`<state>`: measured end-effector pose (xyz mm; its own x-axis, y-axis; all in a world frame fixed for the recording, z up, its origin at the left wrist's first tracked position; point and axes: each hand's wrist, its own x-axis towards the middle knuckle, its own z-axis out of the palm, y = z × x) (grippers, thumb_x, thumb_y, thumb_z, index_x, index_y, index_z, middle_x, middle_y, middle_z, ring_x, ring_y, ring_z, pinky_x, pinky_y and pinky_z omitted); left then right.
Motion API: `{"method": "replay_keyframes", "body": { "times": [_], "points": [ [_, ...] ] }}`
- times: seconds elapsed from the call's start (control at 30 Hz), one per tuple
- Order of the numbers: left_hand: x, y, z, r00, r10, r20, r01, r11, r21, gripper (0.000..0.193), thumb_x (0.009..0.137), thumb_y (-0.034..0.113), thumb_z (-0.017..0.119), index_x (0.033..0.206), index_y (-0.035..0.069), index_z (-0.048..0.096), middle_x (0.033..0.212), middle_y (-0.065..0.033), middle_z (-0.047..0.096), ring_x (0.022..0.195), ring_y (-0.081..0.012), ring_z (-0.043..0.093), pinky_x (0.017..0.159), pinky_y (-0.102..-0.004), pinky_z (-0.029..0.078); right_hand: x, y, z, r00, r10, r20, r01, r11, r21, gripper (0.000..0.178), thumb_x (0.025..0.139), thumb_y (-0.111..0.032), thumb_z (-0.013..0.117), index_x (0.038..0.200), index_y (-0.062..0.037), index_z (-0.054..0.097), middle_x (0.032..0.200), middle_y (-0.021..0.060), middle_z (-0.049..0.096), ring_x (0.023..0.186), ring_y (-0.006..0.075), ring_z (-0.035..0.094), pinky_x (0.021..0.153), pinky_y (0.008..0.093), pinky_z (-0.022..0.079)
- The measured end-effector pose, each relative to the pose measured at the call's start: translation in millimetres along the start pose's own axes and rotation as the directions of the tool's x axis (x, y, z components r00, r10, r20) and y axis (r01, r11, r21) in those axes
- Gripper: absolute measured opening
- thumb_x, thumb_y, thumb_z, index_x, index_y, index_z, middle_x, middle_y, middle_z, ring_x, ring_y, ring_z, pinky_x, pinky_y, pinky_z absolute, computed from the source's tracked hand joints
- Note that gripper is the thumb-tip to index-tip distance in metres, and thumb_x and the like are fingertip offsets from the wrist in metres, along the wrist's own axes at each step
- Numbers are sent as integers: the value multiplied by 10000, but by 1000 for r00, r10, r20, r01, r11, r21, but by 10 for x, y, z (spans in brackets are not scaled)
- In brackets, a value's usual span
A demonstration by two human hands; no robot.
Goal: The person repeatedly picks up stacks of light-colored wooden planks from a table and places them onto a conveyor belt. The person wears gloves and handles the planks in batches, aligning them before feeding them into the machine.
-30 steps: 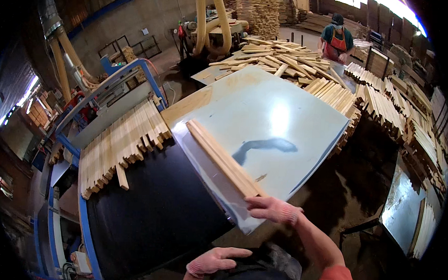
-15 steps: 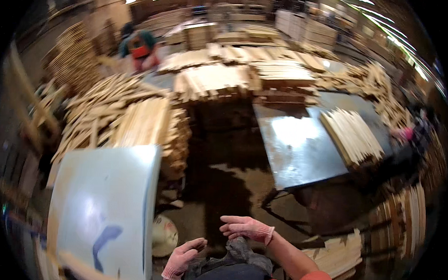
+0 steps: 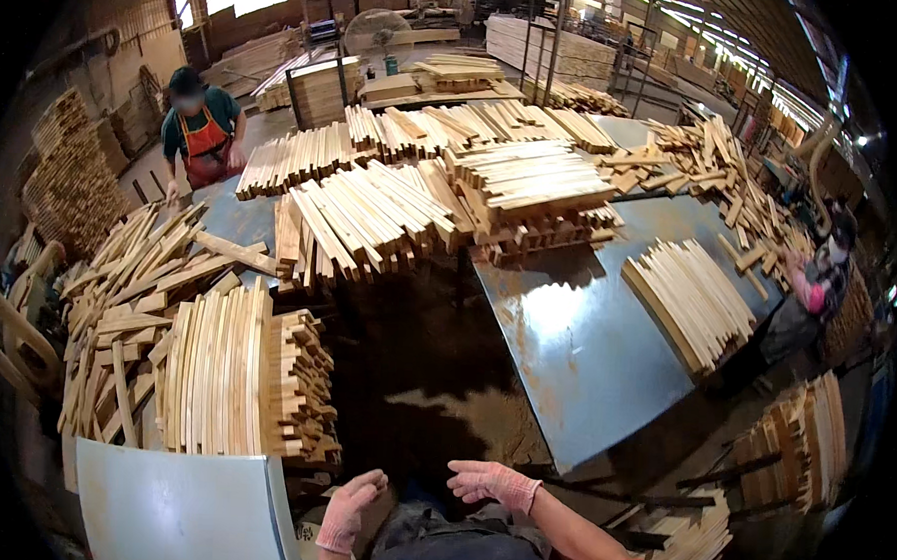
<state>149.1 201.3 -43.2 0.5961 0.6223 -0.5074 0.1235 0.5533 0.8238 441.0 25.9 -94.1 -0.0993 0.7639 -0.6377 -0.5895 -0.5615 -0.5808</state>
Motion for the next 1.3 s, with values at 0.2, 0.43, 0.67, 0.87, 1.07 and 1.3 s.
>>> {"method": "replay_keyframes", "body": {
  "times": [0.2, 0.43, 0.67, 0.87, 1.07, 1.3],
  "points": [
    [962, 663, -4, 974, 220, -49, -196, 933, 301, 584, 1002, 243, 693, 1486, -54, 552, 1497, -185, 609, 1392, -274, 571, 1177, -351, 421, 346, -1035, 29, 992, -111, -68, 101, 985, -138, 720, 1000, -258, 752, 1590, 2, 432, 1283, 132, 696, 1102, 189, 664, 965, 340, 561],
    [1981, 1342, -184, 871, 481, -99, -268, 634, 725, 874, 1093, 573, 436, 1686, 5, 138, 1736, -273, 184, 1613, -449, 146, 1312, -475, 130, 1331, -1941, -139, 962, -247, -116, 221, 955, -200, 748, 1000, -204, 738, 1604, 50, 378, 1281, 105, 677, 1086, 159, 644, 949, 309, 544],
    [2953, 1598, -489, 841, 396, -368, 34, 641, 767, 869, 1079, 558, 444, 1677, -5, 162, 1692, -310, 267, 1562, -494, 244, 1290, -486, 198, 2286, -2838, -279, 801, -586, -123, 463, 736, -494, 635, 992, -156, 730, 1546, 27, 479, 1387, 179, 680, 1277, 218, 643, 1093, 336, 502],
    [3306, 1944, -647, 726, 354, -589, 276, 635, 722, 827, 1011, 501, 602, 1591, -46, 382, 1534, -317, 514, 1391, -438, 531, 1182, -438, 401, 3034, -3904, -643, 619, -758, -205, 342, 495, -799, 710, 977, -360, 650, 1551, 15, 465, 1432, 268, 630, 1334, 373, 612, 1117, 430, 491],
    [3481, 2038, -791, 699, 67, -712, 431, 755, 494, 987, 959, 588, 643, 1665, 18, 256, 1534, -308, 524, 1388, -425, 552, 1172, -431, 413, 3244, -4812, -827, 795, -492, -355, -145, 415, -898, 778, 990, -609, 533, 1438, 26, 569, 1404, 296, 627, 1322, 421, 594, 1137, 441, 458],
    [3220, 1892, -774, 795, -26, -606, 255, 920, 296, 968, 882, 289, 824, 1639, 48, 272, 1349, -213, 655, 1224, -309, 658, 1022, -411, 532, 3025, -4748, -378, 832, -299, -468, -378, 312, -872, 845, 959, -720, 535, 1227, 62, 710, 1205, 287, 725, 1164, 431, 693, 1026, 466, 534]
  ]
}}
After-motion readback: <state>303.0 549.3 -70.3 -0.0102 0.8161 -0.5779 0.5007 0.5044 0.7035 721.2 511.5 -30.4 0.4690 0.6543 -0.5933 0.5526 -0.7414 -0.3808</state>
